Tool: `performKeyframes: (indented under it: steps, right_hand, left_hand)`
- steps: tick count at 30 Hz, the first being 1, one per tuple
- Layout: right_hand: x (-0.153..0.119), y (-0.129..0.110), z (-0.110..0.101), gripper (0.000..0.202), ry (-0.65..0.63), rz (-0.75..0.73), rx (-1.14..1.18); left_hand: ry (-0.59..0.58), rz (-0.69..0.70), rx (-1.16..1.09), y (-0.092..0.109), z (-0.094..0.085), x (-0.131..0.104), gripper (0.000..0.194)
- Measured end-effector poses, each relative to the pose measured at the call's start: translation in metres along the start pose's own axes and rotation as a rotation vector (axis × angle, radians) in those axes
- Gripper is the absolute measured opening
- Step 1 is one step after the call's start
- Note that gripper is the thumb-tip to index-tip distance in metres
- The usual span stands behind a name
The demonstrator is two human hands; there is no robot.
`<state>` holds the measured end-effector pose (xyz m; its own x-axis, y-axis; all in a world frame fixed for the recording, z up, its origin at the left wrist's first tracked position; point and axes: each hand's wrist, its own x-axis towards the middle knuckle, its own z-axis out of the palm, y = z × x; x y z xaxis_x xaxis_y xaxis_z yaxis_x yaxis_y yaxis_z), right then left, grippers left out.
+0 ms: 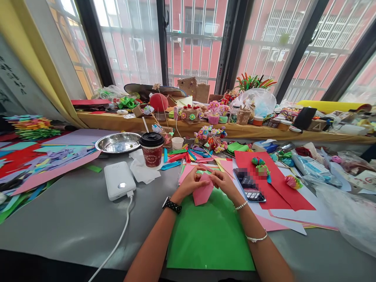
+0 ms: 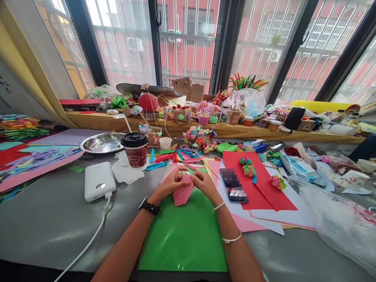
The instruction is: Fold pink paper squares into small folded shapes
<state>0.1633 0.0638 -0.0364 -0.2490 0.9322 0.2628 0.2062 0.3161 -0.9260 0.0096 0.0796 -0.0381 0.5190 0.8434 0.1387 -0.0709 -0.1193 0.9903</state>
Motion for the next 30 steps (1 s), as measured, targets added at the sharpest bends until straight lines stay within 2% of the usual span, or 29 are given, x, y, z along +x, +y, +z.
performKeyframes:
  steps: [4, 8, 11, 14, 16, 19, 22, 25, 27, 30]
  right_hand:
    - [-0.001, -0.002, 0.000, 0.026, 0.026, -0.025, -0.059]
    - [0.000, 0.002, 0.002, 0.028, 0.090, -0.035, -0.093]
    - [0.000, 0.002, 0.000, 0.029, 0.020, -0.001, -0.080]
    - [-0.001, -0.003, -0.003, 0.029, -0.085, 0.022, -0.062]
    - [-0.002, -0.005, -0.004, 0.029, -0.095, 0.019, -0.047]
    - [-0.001, -0.006, -0.005, 0.027, 0.043, 0.020, 0.020]
    - [0.001, -0.003, -0.006, 0.025, 0.267, 0.064, 0.182]
    - [0.002, -0.003, -0.008, 0.024, 0.384, 0.099, 0.359]
    - [0.001, -0.004, -0.008, 0.025, 0.386, 0.130, 0.461]
    - [0.000, -0.005, -0.005, 0.022, 0.294, 0.173, 0.548]
  left_hand:
    - [-0.032, -0.001, 0.003, 0.001, 0.000, 0.000, 0.049]
    - [0.027, 0.023, 0.017, 0.002, -0.001, 0.000, 0.046]
    - [0.061, 0.008, 0.055, 0.004, -0.001, 0.000, 0.045]
    - [0.028, 0.002, 0.072, 0.007, -0.001, -0.002, 0.044]
    - [0.008, 0.001, 0.065, 0.006, -0.002, -0.001, 0.045]
    - [0.077, 0.010, 0.012, 0.002, -0.003, 0.001, 0.048]
    - [0.278, 0.079, -0.106, 0.000, -0.004, 0.006, 0.058]
    - [0.428, 0.122, -0.188, 0.001, -0.005, 0.008, 0.063]
    - [0.400, 0.110, -0.205, 0.003, -0.005, 0.007, 0.057]
    - [0.241, 0.061, -0.145, 0.006, -0.003, 0.005, 0.044]
